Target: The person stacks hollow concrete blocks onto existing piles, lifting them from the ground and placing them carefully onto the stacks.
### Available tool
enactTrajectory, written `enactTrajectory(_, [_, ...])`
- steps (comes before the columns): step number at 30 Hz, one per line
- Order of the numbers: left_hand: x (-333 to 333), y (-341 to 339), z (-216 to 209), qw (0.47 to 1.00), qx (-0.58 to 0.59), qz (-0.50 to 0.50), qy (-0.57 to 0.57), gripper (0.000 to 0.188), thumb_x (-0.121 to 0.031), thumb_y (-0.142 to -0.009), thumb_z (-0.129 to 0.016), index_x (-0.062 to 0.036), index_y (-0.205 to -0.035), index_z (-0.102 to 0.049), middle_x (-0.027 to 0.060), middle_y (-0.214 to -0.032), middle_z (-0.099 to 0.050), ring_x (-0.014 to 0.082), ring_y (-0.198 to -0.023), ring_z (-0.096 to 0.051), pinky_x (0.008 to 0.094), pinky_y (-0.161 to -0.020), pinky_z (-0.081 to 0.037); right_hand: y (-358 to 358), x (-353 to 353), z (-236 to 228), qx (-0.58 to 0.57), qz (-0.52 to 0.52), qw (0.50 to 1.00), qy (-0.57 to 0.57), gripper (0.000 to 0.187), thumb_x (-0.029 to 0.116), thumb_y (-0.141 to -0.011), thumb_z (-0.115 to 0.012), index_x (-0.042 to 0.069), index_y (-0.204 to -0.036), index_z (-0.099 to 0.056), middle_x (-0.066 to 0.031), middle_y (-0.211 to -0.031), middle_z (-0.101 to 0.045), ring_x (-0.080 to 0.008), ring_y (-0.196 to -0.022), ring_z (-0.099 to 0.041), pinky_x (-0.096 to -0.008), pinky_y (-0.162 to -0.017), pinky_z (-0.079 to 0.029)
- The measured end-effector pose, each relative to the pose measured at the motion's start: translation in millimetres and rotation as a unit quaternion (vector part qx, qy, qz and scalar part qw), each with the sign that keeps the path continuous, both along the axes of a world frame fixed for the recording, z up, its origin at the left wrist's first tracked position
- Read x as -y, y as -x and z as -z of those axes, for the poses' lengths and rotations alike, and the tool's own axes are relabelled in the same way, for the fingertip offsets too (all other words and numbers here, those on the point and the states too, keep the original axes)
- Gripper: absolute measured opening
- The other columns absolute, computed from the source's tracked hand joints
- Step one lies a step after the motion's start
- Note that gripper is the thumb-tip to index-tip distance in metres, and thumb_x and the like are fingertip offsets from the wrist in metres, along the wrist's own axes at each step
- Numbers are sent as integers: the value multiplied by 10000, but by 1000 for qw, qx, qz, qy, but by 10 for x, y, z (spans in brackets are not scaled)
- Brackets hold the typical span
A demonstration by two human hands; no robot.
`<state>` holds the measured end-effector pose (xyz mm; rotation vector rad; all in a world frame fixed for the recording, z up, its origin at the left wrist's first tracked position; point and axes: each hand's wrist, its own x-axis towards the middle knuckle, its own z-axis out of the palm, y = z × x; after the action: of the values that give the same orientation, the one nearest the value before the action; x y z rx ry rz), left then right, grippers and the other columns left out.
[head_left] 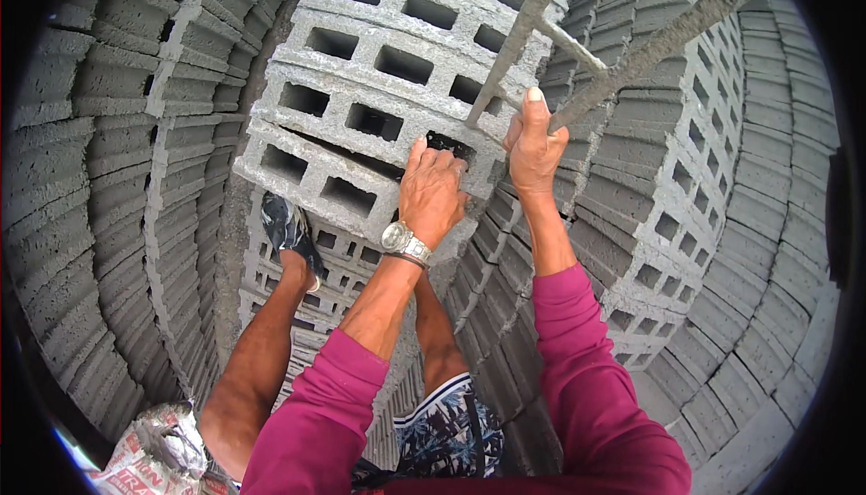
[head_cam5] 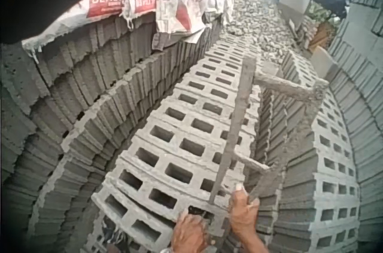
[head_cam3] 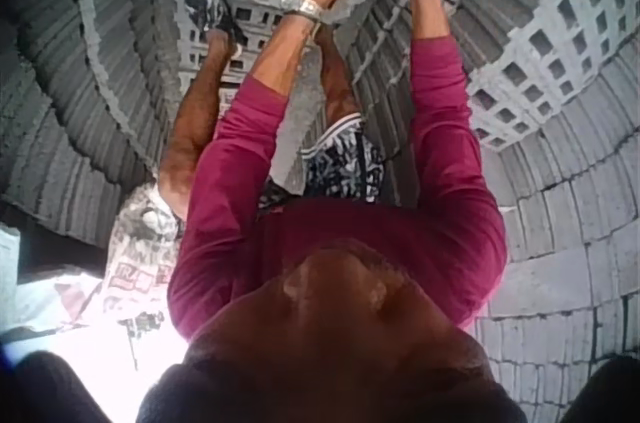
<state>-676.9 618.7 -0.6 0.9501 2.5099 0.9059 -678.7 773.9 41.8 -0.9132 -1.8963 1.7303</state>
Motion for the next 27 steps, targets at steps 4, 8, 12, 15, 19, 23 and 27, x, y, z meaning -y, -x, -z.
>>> enactTrajectory(4, [8, 39, -71, 999, -2, 15, 31, 451, -318, -703, -790, -25, -1037, -710, 127, -1013, -674, 301, -1064, -590, 473, -1176, -269, -92, -139, -404, -35, 84, 993, 76, 476, 417, -984, -607, 120, -641, -463, 59, -555, -371, -65, -487, -318, -286, -458, -257])
enactTrajectory(8, [-407, 18, -287, 986, -10, -4, 164, 563, -493, -740, -725, 50, -884, -700, 234, -826, -693, 356, -912, -650, 457, -1042, -372, -403, -329, -839, -134, 141, 972, 128, 465, 394, -984, -602, 145, -636, -421, 56, -514, -316, -75, -434, -282, -288, -422, -230])
enactTrajectory(12, [-745, -167, -204, 976, -17, -126, 178, 497, -449, -694, -800, 32, -785, -717, 203, -740, -696, 339, -819, -657, 425, -974, -386, -629, -176, -930, -103, 248, 955, 128, 564, 443, -992, -568, 164, -583, -299, 43, -480, -228, -90, -393, -238, -288, -402, -189])
enactTrajectory(15, [-892, -215, -59, 962, -28, -147, 229, 444, -435, -702, -794, 2, -727, -725, 214, -746, -695, 330, -811, -656, 412, -910, -400, -916, -118, -938, -43, 291, 945, 142, 517, 418, -982, -598, 152, -609, -357, 41, -489, -262, -84, -404, -261, -285, -404, -203])
enactTrajectory(19, [-808, -110, 105, 953, -25, -165, 254, 399, -408, -693, -776, -13, -683, -724, 208, -723, -692, 328, -757, -657, 396, -880, -405, -1307, -38, -951, 14, 301, 944, 134, 497, 373, -992, -610, 88, -607, -479, 44, -545, -416, -60, -498, -345, -277, -477, -249])
enactTrajectory(23, [-810, -194, 130, 956, -46, -155, 245, 389, -394, -685, -766, -10, -659, -711, 210, -712, -690, 338, -715, -657, 402, -853, -417, -1566, 21, -852, 75, 312, 942, 97, 492, 337, -998, -609, 27, -620, -546, 18, -558, -470, -82, -529, -411, -296, -503, -296])
enactTrajectory(27, [-527, -399, 79, 958, -40, -99, 265, 401, -393, -673, -774, 0, -652, -699, 207, -705, -683, 345, -754, -658, 419, -841, -419, -1637, 38, -668, 107, 324, 933, 114, 482, 317, -997, -609, 13, -625, -568, 14, -555, -485, -88, -532, -434, -306, -504, -314])
